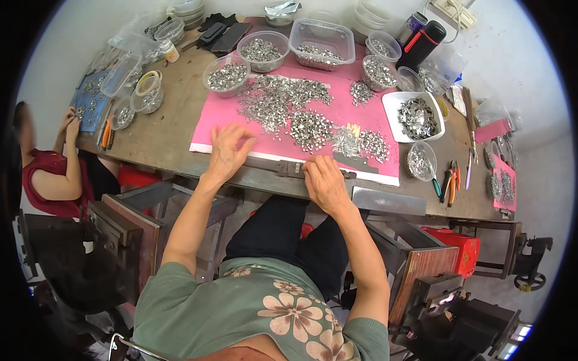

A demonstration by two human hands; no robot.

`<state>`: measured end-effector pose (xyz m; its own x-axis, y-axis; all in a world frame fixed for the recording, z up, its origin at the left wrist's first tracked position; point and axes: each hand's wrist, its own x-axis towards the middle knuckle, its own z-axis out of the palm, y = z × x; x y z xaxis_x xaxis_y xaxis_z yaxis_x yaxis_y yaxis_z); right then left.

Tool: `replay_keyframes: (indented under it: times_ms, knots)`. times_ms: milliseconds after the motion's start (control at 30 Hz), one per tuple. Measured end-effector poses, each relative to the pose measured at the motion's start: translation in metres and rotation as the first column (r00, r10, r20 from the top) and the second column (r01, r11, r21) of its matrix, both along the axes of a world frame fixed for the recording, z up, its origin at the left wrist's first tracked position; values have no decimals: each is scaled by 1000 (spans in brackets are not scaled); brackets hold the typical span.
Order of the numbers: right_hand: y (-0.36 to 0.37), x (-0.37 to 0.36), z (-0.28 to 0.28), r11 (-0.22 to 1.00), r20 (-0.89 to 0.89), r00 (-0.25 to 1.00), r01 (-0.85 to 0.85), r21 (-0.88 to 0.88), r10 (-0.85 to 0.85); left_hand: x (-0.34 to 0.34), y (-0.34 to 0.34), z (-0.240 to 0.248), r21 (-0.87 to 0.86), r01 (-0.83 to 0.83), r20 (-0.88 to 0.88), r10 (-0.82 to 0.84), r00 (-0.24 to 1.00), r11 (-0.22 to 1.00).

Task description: The person arranges small metal pieces into a metal strip holder by hand, then places the holder into a manual press machine and turns the wheel to press them.

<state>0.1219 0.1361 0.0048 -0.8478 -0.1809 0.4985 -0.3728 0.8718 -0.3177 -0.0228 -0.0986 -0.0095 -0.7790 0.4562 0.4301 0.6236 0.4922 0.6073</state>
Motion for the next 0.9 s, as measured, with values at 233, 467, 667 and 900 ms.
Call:
replay_keyframes:
  times_ms: [233,467,667,900]
  knots:
    - [4,-28,11,992,4,1000,-8,-124,8,1,7,-3,-91,-72,-141,59,988,993]
    - [-21,-89,-16,999,-34,999,40,1,-40,3,3,1,-74,-26,-163,14,987,997]
    - [-22,-86,-15,995,-59,997,49,91,-43,0,2,3,-137,-20,-137,1,991,990]
    - [5,-48,6,962,88,993,101,-254,-81,4,8,7,-176,-45,-168,15,986,983]
